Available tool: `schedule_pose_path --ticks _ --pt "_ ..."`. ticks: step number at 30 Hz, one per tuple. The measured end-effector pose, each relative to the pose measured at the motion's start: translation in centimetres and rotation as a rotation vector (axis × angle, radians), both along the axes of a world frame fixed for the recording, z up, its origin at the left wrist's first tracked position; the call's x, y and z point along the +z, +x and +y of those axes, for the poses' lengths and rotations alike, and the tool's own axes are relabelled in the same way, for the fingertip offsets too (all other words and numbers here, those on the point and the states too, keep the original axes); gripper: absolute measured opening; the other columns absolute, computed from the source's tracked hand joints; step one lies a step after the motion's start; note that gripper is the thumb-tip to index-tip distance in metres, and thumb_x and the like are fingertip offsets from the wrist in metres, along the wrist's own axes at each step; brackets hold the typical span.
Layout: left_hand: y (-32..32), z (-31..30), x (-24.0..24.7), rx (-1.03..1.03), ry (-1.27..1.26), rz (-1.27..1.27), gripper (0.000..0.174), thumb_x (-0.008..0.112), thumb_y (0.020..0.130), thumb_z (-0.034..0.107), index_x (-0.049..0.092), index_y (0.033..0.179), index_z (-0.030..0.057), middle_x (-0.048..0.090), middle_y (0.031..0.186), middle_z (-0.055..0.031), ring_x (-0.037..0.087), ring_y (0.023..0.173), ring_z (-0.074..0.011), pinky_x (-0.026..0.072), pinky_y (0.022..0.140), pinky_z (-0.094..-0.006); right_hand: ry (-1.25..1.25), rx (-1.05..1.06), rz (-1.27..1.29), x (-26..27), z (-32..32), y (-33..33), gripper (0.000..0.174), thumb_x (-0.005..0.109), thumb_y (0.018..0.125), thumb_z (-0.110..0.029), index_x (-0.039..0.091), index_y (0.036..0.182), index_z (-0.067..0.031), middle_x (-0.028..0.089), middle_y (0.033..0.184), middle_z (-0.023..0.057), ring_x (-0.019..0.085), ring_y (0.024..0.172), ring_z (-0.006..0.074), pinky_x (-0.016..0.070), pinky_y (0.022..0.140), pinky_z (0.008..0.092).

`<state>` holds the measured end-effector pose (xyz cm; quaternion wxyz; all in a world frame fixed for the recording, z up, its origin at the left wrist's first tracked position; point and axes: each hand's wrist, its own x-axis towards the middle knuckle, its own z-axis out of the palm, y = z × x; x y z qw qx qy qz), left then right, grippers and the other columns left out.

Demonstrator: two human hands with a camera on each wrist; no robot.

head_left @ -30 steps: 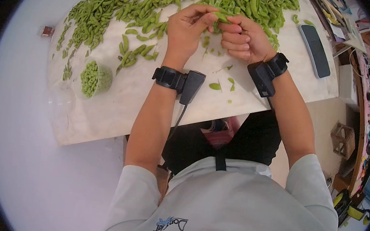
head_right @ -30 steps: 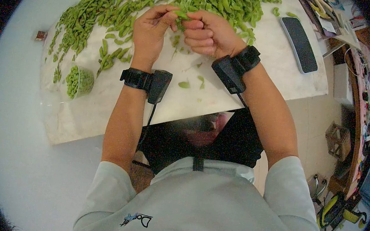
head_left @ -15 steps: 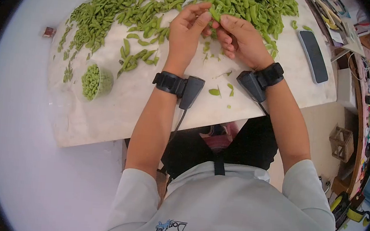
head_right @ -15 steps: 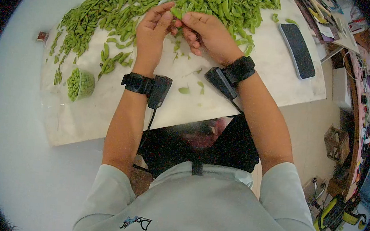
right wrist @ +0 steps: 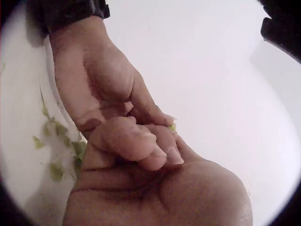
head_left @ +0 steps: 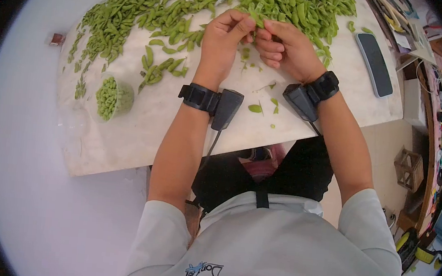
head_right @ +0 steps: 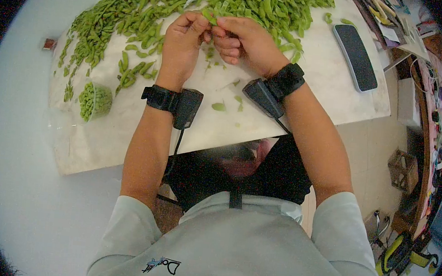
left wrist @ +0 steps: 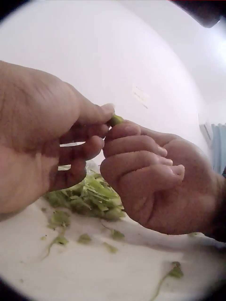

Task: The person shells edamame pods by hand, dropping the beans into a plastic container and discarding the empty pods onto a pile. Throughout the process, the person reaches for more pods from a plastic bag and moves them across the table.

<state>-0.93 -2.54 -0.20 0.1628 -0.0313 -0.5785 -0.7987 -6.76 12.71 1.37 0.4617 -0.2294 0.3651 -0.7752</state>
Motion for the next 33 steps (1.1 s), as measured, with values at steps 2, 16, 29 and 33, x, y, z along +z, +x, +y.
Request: schedule_pose_path --ticks 2,16,29,33 --pt "0.1 0.0 0.1 -0.006 0.01 0.009 0.013 0.064 0.087 0.015 0.06 0.088 0.0027 0.058 0.076 -0.0024 0.05 0.066 -0.0107 0.0414 0.063 -0.0219 -0.04 0.049 -0.065 0.1 0.0 0.0 0.031 0.044 0.097 -0.029 0.044 0.074 -0.009 0.029 0.055 -0.0061 0.028 0.046 0.007 0.0278 0.043 0.0228" --pt "0.0 -0.3 0.2 0.029 -0.094 -0.023 0.016 0.063 0.088 0.021 0.06 0.083 0.0065 0.057 0.071 0.0009 0.05 0.062 -0.0077 0.0386 0.059 -0.0202 0.355 -0.399 0.731 0.3 -0.3 0.3 0.032 0.049 0.095 -0.034 0.056 0.083 -0.0053 0.054 0.06 -0.0012 0.048 0.048 0.0055 0.0395 0.044 0.0209" --pt "0.0 0.1 0.1 0.051 -0.172 -0.069 0.013 0.063 0.088 0.018 0.062 0.088 0.0052 0.059 0.071 0.0011 0.051 0.061 -0.0064 0.0386 0.057 -0.02 0.409 -0.403 0.729 -0.4 -0.2 -0.5 0.037 0.041 0.098 -0.03 0.053 0.075 -0.0039 0.052 0.053 0.0007 0.047 0.043 0.0081 0.0381 0.042 0.0243" --pt "0.0 0.1 0.2 0.051 -0.176 -0.065 0.013 0.063 0.088 0.019 0.06 0.084 0.0057 0.059 0.07 0.0008 0.051 0.06 -0.0064 0.0393 0.057 -0.0205 0.444 -0.441 0.766 -0.1 -0.3 -0.2 0.036 0.042 0.098 -0.029 0.053 0.074 -0.0038 0.052 0.052 0.0008 0.046 0.042 0.0083 0.0375 0.041 0.0245"
